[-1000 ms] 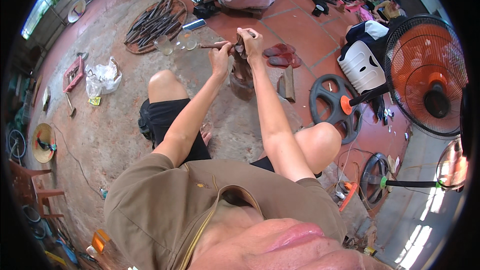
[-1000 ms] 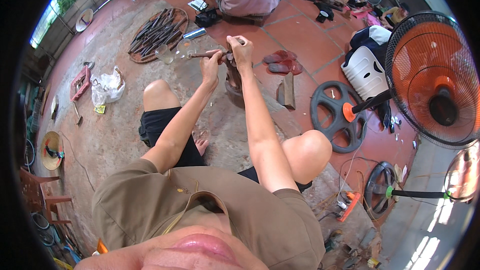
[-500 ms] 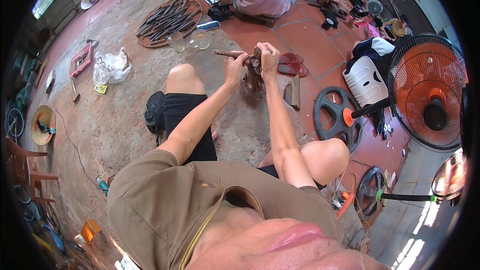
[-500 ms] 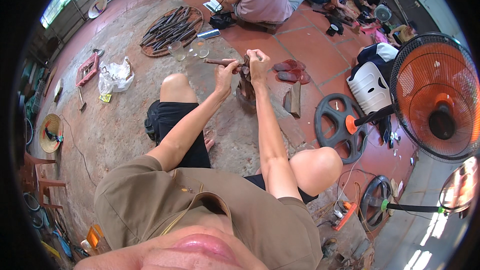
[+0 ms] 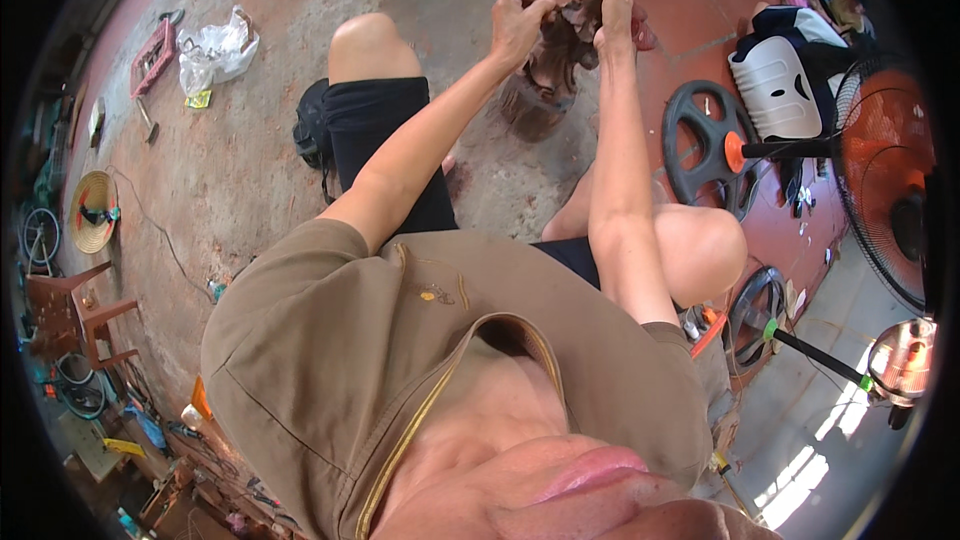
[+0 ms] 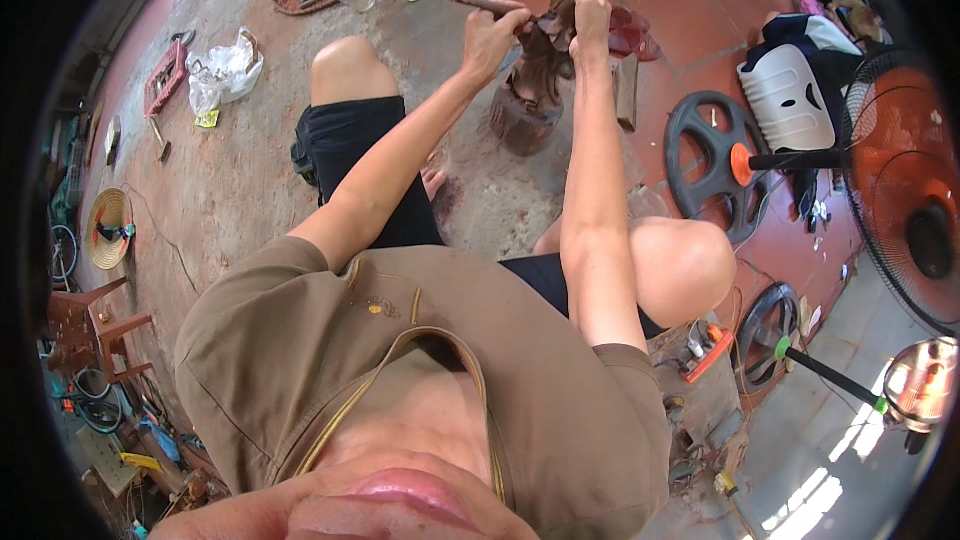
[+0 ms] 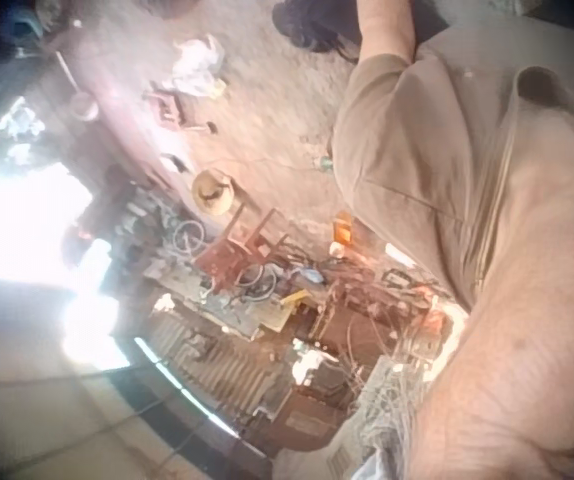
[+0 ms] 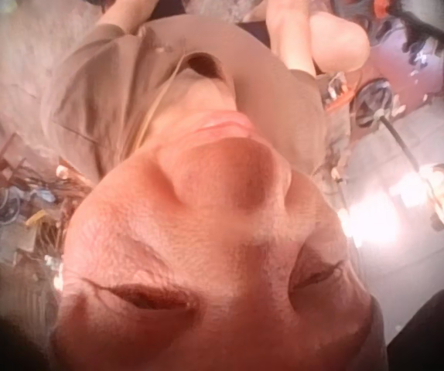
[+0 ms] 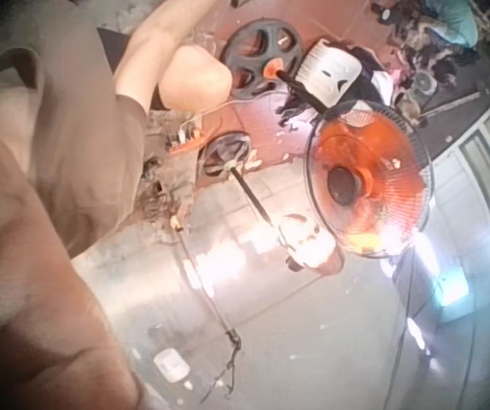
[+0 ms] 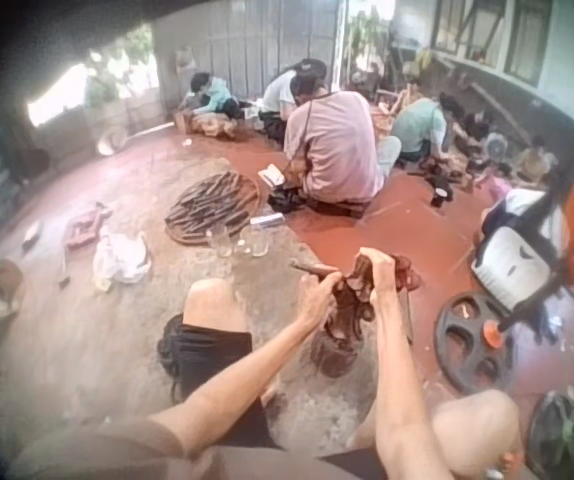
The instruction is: The person sits on the floor and carves a piece of wood using a small chisel. They hold the wood in their left hand and use the chisel in their right hand to shape the object, occasionally rotating it to work on different sides.
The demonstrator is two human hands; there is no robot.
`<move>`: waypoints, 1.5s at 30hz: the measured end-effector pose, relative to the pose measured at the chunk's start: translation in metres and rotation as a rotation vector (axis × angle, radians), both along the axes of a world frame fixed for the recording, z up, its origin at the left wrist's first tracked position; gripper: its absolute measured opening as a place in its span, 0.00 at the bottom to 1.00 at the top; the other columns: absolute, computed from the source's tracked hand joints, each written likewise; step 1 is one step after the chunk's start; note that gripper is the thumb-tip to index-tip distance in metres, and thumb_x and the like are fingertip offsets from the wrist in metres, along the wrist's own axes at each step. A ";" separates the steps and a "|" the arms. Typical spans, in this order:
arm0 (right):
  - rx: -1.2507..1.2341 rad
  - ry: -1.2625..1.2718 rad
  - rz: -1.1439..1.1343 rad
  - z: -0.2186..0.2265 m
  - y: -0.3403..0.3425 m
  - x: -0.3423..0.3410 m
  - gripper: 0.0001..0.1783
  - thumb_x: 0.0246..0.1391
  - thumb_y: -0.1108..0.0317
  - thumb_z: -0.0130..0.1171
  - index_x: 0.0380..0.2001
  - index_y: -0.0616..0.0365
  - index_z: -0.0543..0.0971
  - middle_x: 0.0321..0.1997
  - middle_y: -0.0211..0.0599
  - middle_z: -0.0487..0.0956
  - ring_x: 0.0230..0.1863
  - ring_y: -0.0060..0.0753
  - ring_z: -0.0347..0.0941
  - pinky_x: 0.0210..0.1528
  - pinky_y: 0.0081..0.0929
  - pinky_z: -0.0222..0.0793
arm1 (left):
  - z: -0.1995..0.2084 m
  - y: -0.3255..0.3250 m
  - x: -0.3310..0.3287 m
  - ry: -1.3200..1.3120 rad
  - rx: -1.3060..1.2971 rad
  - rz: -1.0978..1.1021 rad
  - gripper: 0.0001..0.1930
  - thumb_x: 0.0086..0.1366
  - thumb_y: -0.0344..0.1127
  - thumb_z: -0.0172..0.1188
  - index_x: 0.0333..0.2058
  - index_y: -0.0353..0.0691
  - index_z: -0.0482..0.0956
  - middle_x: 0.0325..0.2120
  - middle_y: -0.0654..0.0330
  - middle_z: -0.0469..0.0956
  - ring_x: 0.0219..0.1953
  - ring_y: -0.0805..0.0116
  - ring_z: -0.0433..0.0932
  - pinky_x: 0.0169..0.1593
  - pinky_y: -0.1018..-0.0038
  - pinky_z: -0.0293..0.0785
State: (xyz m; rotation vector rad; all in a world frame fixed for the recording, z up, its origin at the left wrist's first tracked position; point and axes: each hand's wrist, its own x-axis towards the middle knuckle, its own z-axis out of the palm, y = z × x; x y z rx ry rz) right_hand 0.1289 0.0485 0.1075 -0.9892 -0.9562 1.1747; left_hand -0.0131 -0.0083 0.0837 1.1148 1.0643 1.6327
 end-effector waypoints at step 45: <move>-0.092 0.164 -0.212 0.011 0.015 -0.006 0.17 0.50 0.66 0.63 0.41 0.68 0.83 0.48 0.42 0.80 0.51 0.32 0.72 0.57 0.34 0.63 | -0.022 -0.024 0.016 0.255 0.020 0.110 0.08 0.62 0.33 0.63 0.34 0.34 0.82 0.26 0.58 0.83 0.28 0.76 0.80 0.34 0.77 0.75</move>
